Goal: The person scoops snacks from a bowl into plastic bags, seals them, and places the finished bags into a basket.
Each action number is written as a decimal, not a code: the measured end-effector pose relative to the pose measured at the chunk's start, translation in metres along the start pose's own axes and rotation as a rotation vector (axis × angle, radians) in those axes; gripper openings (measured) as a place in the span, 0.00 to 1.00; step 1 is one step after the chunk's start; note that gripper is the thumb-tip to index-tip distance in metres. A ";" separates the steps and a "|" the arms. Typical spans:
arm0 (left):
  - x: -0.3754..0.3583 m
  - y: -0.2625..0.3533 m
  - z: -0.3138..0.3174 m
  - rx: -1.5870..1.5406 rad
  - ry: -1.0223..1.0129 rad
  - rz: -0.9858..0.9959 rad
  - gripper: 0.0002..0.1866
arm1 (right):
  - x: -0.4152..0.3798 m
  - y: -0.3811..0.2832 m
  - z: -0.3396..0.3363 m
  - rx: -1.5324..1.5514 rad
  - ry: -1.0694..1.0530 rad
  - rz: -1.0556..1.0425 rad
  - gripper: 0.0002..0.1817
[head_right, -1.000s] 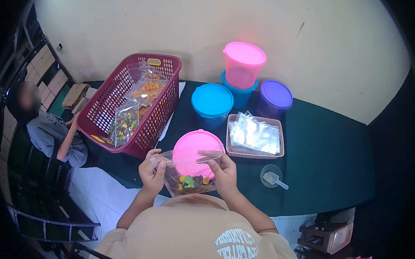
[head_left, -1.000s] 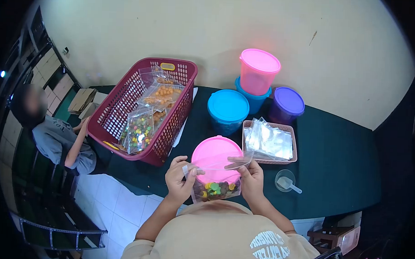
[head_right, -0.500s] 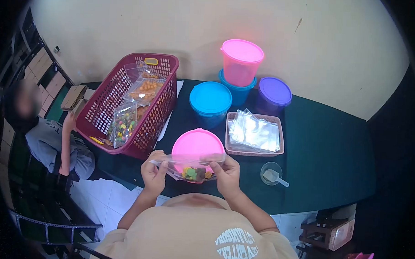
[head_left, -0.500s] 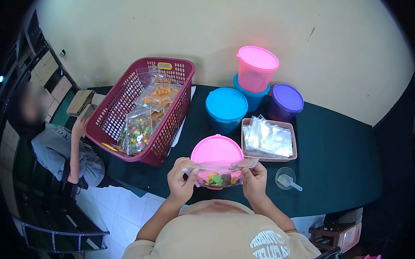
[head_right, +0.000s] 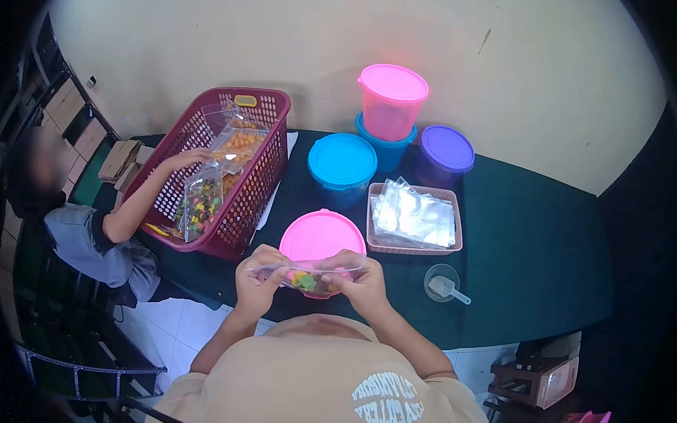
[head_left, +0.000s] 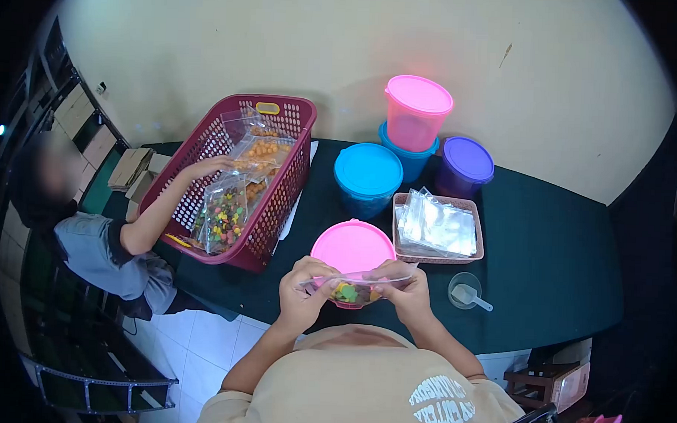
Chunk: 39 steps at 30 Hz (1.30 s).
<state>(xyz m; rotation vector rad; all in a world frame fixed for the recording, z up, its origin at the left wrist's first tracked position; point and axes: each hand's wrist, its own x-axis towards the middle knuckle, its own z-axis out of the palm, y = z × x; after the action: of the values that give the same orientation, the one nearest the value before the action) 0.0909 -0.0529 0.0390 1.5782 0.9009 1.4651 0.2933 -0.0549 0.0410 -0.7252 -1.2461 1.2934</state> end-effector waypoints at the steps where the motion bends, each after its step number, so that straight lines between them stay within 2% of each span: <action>1: -0.001 -0.001 -0.001 0.059 -0.019 0.047 0.03 | -0.001 0.000 0.000 0.000 0.001 0.000 0.04; 4: -0.004 -0.002 0.002 0.032 0.030 -0.008 0.03 | -0.004 0.005 0.002 -0.007 0.043 0.022 0.04; 7: -0.004 -0.003 0.004 -0.001 0.015 -0.014 0.04 | -0.003 0.011 0.001 -0.028 0.071 -0.070 0.05; 10: -0.003 -0.002 0.005 0.010 0.008 0.004 0.05 | 0.000 0.013 0.002 -0.032 0.001 -0.155 0.07; 15: -0.006 0.006 0.015 0.009 0.051 0.002 0.06 | -0.008 0.012 0.016 -0.016 -0.064 0.053 0.11; 16: -0.007 0.005 0.016 0.033 0.059 0.004 0.07 | -0.009 0.005 0.022 0.095 0.014 0.203 0.08; 17: -0.008 0.004 0.017 0.033 0.060 0.003 0.07 | -0.009 0.003 0.023 0.095 0.014 0.204 0.08; 20: -0.010 0.000 0.019 0.121 0.027 0.074 0.07 | -0.008 0.005 0.022 0.024 0.098 0.191 0.06; 22: -0.008 0.002 0.021 0.210 -0.005 0.182 0.07 | -0.006 0.016 0.019 -0.058 0.071 0.018 0.05; 26: -0.008 0.000 0.024 0.206 0.035 0.158 0.07 | -0.002 0.016 0.016 -0.137 0.041 -0.003 0.05; 28: -0.011 -0.003 0.023 0.294 0.056 0.181 0.07 | -0.001 0.014 0.017 -0.250 0.035 -0.096 0.04; 32: -0.008 0.000 0.021 0.388 0.035 0.244 0.07 | 0.000 0.020 0.012 -0.288 0.075 -0.076 0.04; 34: -0.008 -0.001 0.020 0.402 0.061 0.307 0.06 | -0.002 0.018 0.014 -0.091 0.156 0.057 0.04; 37: -0.008 0.001 0.018 0.395 0.085 0.307 0.04 | -0.002 0.026 0.010 0.029 0.197 0.041 0.04; 39: -0.008 0.000 0.013 0.403 0.093 0.298 0.04 | 0.000 0.025 0.011 -0.025 0.207 0.024 0.04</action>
<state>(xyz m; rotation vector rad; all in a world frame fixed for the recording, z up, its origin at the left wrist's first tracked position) 0.1034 -0.0612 0.0347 2.0222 1.1022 1.6457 0.2755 -0.0524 0.0202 -0.8707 -1.0904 1.1916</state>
